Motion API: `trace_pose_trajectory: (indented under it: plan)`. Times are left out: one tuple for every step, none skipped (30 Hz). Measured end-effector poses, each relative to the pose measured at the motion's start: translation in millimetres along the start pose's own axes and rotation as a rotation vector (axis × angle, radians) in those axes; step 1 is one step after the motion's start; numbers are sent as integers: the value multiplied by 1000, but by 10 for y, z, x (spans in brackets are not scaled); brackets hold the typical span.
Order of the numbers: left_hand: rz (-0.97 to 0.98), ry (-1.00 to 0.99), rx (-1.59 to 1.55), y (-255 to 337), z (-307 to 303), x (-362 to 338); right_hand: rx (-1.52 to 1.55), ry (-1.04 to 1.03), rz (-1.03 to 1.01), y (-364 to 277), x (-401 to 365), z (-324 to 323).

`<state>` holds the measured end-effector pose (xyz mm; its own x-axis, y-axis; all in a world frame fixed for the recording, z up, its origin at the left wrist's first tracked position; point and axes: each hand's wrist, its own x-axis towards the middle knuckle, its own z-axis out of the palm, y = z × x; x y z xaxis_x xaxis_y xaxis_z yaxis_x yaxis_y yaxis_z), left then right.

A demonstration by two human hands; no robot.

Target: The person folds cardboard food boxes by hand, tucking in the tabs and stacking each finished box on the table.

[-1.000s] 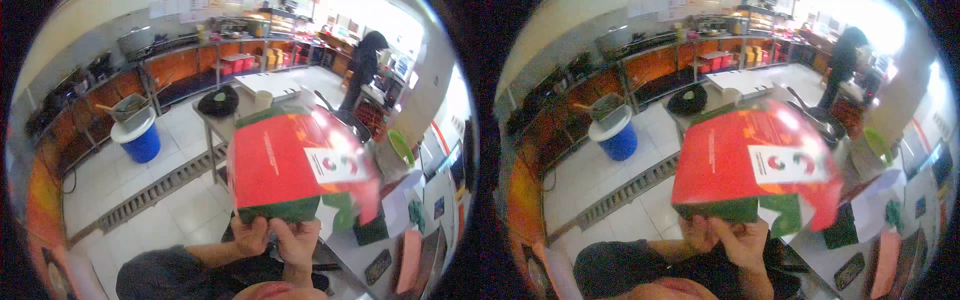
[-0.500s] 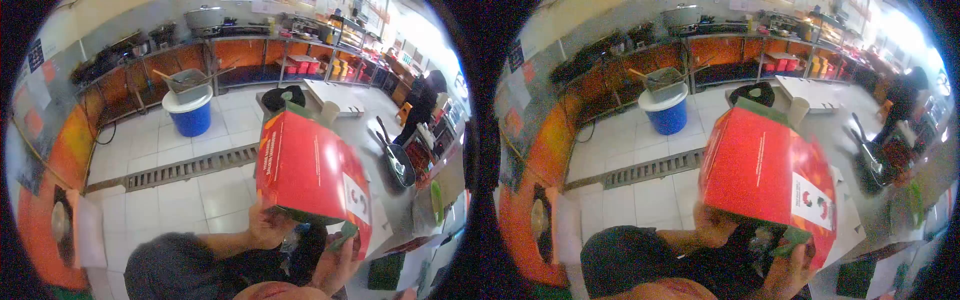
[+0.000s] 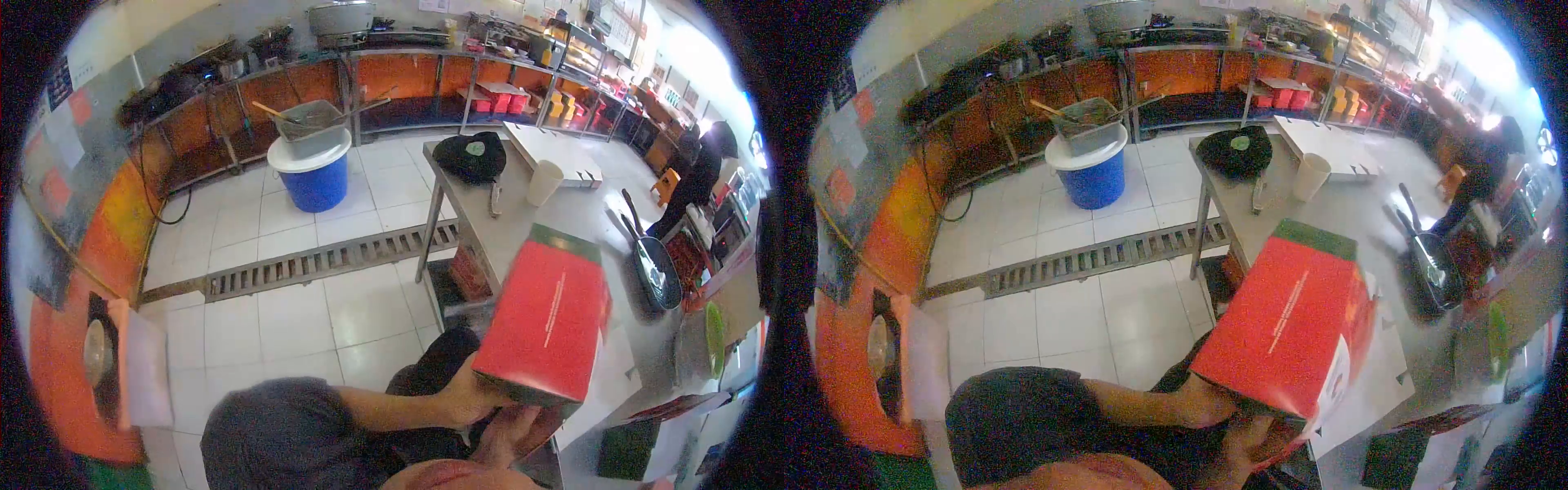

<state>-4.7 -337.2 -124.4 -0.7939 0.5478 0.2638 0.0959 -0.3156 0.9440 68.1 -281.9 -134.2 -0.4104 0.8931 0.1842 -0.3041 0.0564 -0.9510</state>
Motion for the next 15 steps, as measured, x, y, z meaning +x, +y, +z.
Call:
trace_pose_trajectory:
  plan:
    - [-1,-4,-4,47,-13,-7,-46,-18,-73,57,13,-72]
    - [-204,-2,-168,132,-46,-20,-50,-8,-76,69,37,-124]
    - [-413,-5,-331,178,-46,-26,-107,13,-116,49,58,-161]
    - [-420,-21,-332,-5,-31,-116,-163,36,-155,22,70,-190]
    - [-256,63,-132,-352,-32,-259,-215,59,-196,-6,93,-207]
    - [-82,146,66,-474,-39,-278,-262,81,-240,-30,124,-203]
    - [-325,478,-470,-633,109,-162,-309,101,-281,-51,155,-192]
    - [-322,468,-467,-622,67,-95,-357,116,-319,-73,186,-183]
    - [-242,334,-532,-600,-26,-25,-402,124,-354,-89,215,-157]
    - [-164,211,-590,-555,-145,20,-446,121,-381,-104,225,-121]
    - [-90,100,-642,-508,-247,12,-493,106,-399,-122,209,-90]
    - [-93,130,-632,-417,-298,-34,-541,86,-417,-142,183,-68]
    - [-86,62,-539,-290,-308,-64,-587,71,-446,-165,180,-44]
    - [-74,-16,-447,-221,-316,-63,-629,65,-484,-190,201,-14]
    - [-55,2,-612,-382,-307,-24,-672,69,-525,-221,232,7]
